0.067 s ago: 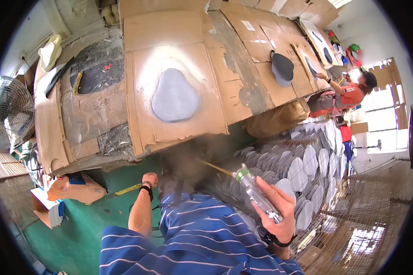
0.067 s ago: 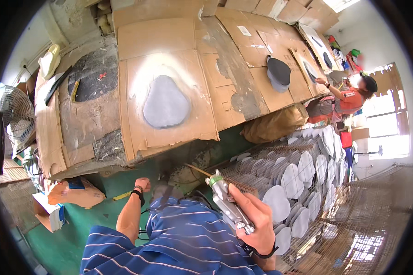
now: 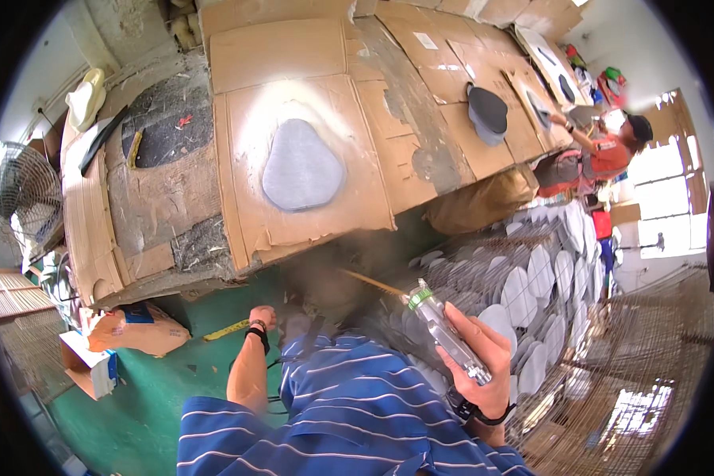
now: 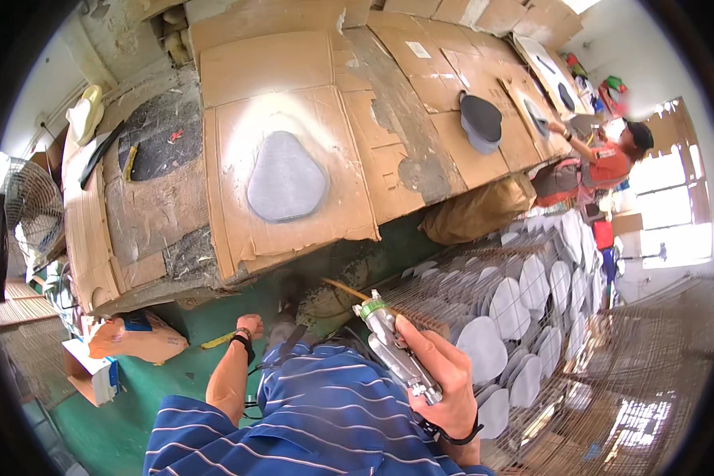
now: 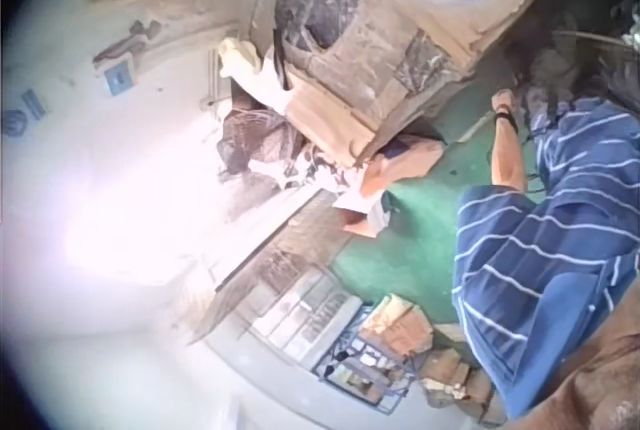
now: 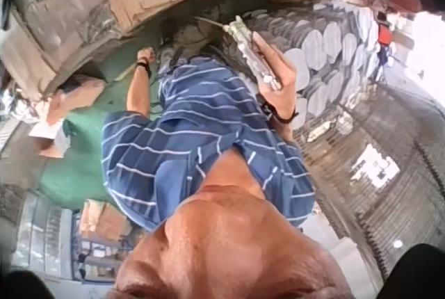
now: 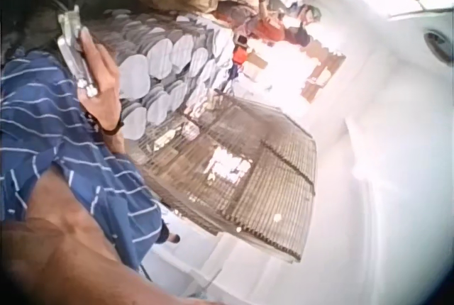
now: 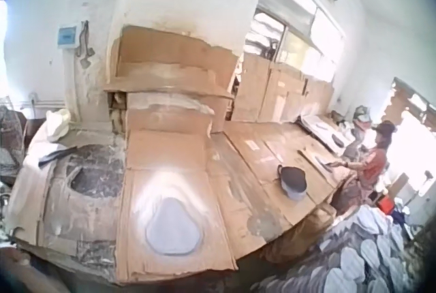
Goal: The person uses a spray gun to apply glue to industrial grey pads and then places the pads onto a wire rack.
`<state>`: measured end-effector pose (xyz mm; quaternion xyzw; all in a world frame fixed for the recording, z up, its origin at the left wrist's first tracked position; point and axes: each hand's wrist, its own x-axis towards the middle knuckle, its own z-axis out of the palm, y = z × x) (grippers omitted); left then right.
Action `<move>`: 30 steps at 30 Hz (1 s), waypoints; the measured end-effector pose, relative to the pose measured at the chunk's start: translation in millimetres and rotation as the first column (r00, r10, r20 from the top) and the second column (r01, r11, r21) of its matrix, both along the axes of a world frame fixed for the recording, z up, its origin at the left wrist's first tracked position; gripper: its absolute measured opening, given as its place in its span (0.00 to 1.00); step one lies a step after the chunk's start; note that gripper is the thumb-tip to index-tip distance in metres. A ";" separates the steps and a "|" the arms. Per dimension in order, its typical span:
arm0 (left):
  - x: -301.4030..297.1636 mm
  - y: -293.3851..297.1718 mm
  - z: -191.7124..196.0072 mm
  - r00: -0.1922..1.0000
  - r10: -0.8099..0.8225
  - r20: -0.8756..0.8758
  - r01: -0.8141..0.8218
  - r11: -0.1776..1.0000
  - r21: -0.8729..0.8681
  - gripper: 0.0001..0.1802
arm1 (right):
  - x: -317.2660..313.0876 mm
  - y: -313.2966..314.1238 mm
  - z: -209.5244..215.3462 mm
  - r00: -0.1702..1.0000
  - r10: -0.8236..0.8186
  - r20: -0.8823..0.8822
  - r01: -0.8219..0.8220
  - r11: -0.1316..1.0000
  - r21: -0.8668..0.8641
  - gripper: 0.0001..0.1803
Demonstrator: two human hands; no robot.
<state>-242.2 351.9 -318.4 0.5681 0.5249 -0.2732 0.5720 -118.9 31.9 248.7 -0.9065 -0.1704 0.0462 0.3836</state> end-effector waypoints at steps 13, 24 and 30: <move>35.3 -33.0 49.0 0.885 0.070 0.460 -0.114 0.991 0.068 0.12 | -24.1 -45.2 -22.2 0.987 -0.161 -0.029 0.162 0.985 0.059 0.31; 246.0 7.8 134.6 0.694 -0.156 0.702 -0.359 0.770 0.527 0.14 | -31.6 -52.2 -15.3 0.976 -0.125 -0.178 0.142 0.986 0.090 0.35; 306.9 -7.7 145.1 0.806 -0.580 0.118 0.078 0.302 0.950 0.17 | -56.3 -59.3 -15.9 0.941 -0.289 -0.173 0.303 0.951 0.058 0.39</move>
